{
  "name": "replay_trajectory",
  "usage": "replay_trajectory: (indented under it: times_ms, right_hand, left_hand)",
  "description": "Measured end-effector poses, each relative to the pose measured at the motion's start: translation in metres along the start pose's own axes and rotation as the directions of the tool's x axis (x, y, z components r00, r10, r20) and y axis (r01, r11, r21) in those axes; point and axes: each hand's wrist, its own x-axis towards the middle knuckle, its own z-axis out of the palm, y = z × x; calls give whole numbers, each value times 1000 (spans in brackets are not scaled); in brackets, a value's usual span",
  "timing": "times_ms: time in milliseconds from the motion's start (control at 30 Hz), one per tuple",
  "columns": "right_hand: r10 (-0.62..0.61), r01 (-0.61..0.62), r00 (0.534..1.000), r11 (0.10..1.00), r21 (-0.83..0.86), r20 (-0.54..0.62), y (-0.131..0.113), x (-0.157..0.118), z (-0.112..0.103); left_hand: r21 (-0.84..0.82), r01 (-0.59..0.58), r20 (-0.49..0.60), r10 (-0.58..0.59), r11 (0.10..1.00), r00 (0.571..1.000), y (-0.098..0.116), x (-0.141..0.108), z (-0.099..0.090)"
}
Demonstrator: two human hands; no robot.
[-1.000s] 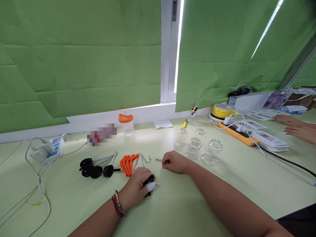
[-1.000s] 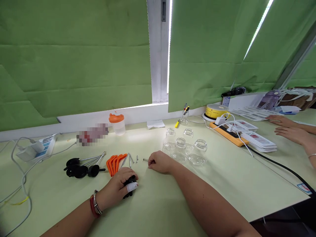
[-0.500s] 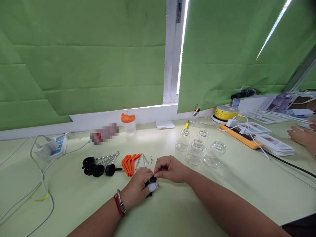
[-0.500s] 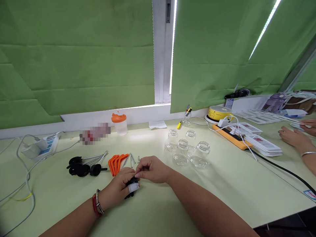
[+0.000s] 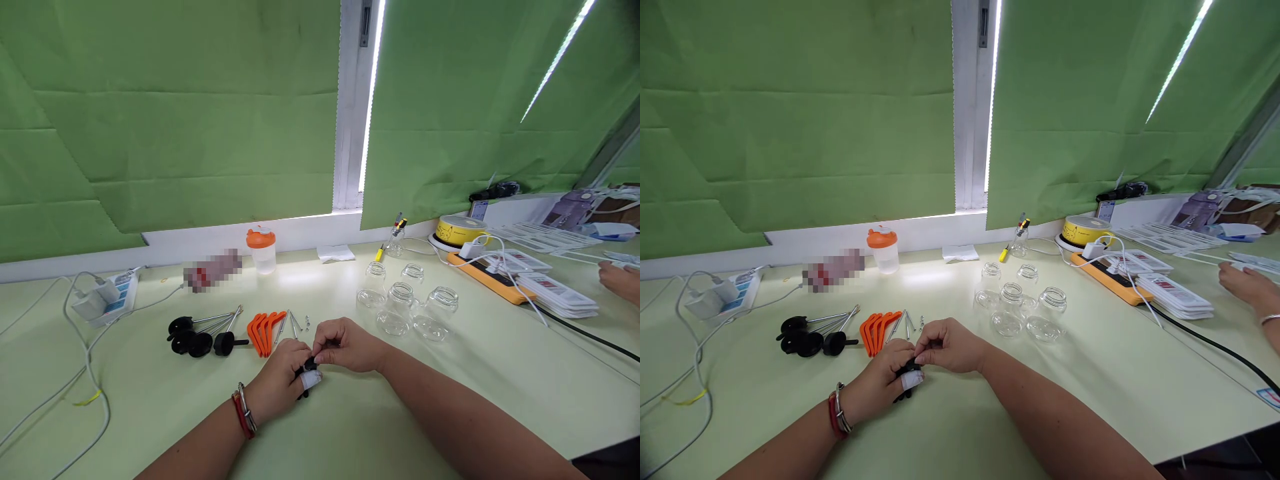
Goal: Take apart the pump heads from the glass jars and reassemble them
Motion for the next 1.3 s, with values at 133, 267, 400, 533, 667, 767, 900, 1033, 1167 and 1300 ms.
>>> replay_trajectory:
  times_ms: [133,267,400,533,667,767,900,1033,1167,1300]
  right_hand:
    - [5,-4,1000,1000,17,-2,1,0,0]
    - [28,-28,1000,999,19,5,0,-1,0]
    - [10,-13,998,998,-59,-54,1,1,-6]
    - [17,-129,961,911,-392,-275,14,2,-18]
    - [65,-245,953,736,-631,-295,28,3,-26]
    - [116,-240,969,663,-709,-220,33,6,-24]
    - [148,-230,973,619,-751,-176,32,8,-18]
    - [27,-151,982,712,-686,-188,22,5,-12]
    - [-203,121,964,911,-393,-173,4,1,-3]
    - [-268,251,956,957,-143,-118,-6,-1,5]
  left_hand:
    - [-5,3,-2,-3,1000,1000,1,0,0]
    - [10,-3,-11,3,1000,1000,0,0,0]
    - [-2,1,-6,-1,1000,1000,0,0,-1]
    - [-22,20,8,-19,1000,1000,2,0,-3]
    - [-26,28,13,-28,999,1000,1,0,-2]
    - [-31,25,13,-25,999,1000,-1,0,-1]
    - [-26,24,14,-23,999,1000,0,0,-1]
    - [-17,27,18,-27,1000,999,1,0,-2]
    - [-11,5,14,-5,1000,1000,1,0,-2]
    - [-7,18,7,-18,1000,1000,-1,0,0]
